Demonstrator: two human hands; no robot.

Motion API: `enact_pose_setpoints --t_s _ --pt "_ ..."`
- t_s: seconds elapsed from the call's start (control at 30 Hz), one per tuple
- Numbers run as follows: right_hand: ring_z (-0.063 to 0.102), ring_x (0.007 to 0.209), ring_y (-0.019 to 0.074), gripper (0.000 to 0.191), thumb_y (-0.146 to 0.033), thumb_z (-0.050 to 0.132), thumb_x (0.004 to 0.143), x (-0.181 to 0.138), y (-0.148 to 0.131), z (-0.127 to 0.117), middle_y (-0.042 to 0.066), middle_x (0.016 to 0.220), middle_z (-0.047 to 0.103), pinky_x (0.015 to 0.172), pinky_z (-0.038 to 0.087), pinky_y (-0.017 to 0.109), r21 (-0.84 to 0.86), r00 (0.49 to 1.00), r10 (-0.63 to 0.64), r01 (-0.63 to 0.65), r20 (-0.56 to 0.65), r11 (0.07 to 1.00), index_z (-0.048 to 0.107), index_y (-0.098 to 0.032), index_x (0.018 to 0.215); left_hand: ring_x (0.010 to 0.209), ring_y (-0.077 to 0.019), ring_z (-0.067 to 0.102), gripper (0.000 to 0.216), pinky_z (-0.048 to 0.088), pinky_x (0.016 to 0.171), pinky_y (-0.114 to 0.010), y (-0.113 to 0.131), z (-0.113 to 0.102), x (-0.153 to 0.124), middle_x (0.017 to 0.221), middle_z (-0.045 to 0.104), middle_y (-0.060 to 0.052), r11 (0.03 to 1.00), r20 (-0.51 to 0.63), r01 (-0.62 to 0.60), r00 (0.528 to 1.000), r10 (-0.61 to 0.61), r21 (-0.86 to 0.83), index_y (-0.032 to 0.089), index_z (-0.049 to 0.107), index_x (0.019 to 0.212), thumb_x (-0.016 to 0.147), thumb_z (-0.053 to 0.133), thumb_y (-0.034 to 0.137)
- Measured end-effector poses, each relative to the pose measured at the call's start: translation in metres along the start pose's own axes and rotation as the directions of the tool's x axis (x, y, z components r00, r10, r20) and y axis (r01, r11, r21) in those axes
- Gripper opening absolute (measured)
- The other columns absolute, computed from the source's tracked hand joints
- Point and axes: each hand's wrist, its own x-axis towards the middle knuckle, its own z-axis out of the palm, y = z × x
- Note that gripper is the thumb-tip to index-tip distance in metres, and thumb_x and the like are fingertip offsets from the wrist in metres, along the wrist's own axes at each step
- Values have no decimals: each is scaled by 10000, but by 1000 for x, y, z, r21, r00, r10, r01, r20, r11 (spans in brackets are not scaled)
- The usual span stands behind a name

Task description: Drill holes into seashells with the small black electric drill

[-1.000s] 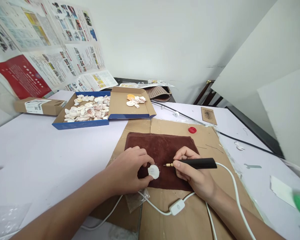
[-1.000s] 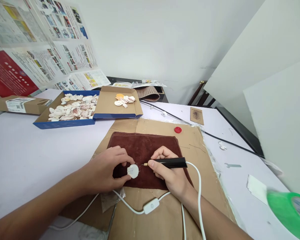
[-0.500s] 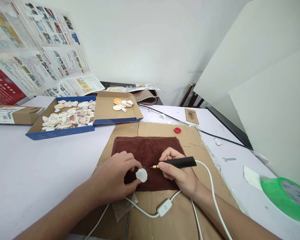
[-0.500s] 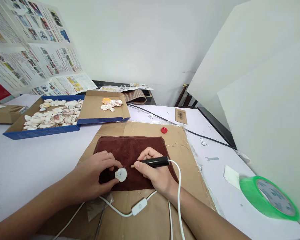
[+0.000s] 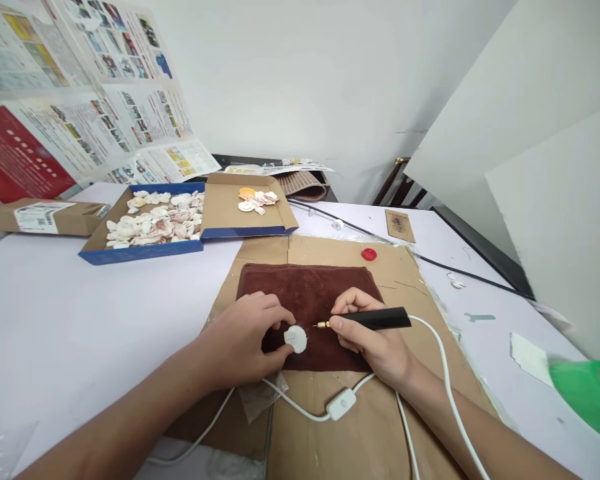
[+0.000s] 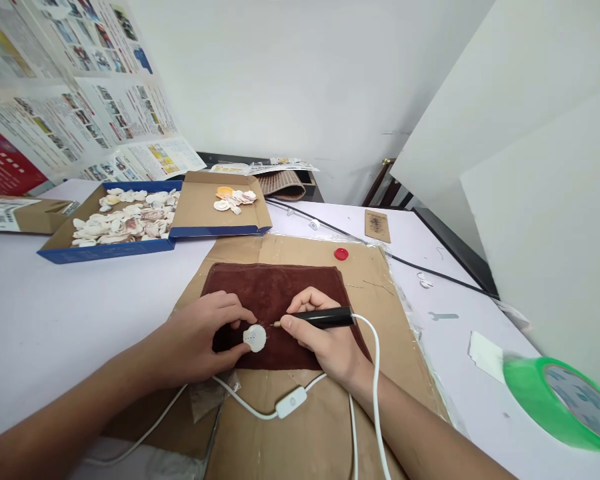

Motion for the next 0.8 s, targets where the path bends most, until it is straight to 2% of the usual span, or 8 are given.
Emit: enact_pose_setpoints --t_s 0.1,0.2,0.33,0.47,0.63,0.8 --pt "406 506 106 288 -438 873 821 0 -3 1 -46 594 550 455 284 253 -50 1000 -7 6 -4 999 689 -217 823 883 -238 618 207 485 788 -381 1 -1 1 935 684 -45 1000 4 9 1000 -9 7 200 738 1054 849 722 224" --pt "552 604 157 247 -418 885 789 -1 -8 4 14 695 679 536 424 284 -200 999 -46 44 -9 979 744 -217 814 875 -234 619 199 480 782 -378 2 -2 1 931 687 -41 1000 9 12 1000 -12 11 208 747 1044 847 732 233" --pt "698 744 237 209 -405 885 763 -3 -14 7 55 841 800 657 561 350 -378 996 -65 83 61 922 808 -242 867 875 -237 621 203 458 784 -386 3 -1 2 927 689 -32 1000 13 -8 1000 7 28 239 771 1064 866 734 261" --pt "704 733 234 136 -370 808 833 -5 -16 8 60 842 800 613 547 333 -431 991 -98 127 89 894 797 -243 881 865 -237 613 170 441 774 -384 2 0 3 912 680 -22 999 16 -10 1000 9 43 242 772 1036 882 766 315" --pt "580 578 175 141 -351 789 817 -6 -14 9 22 701 691 496 451 296 -454 986 -157 165 54 876 711 -234 804 861 -232 611 145 441 772 -378 4 1 2 918 689 -17 999 9 13 1000 -14 36 224 734 978 868 784 306" --pt "606 596 186 137 -337 783 828 -8 -12 12 21 685 691 542 492 312 -491 982 -174 190 79 850 703 -237 782 891 -238 635 143 466 794 -377 8 5 1 930 706 -27 1000 37 2 999 -2 23 209 731 1034 894 724 234"
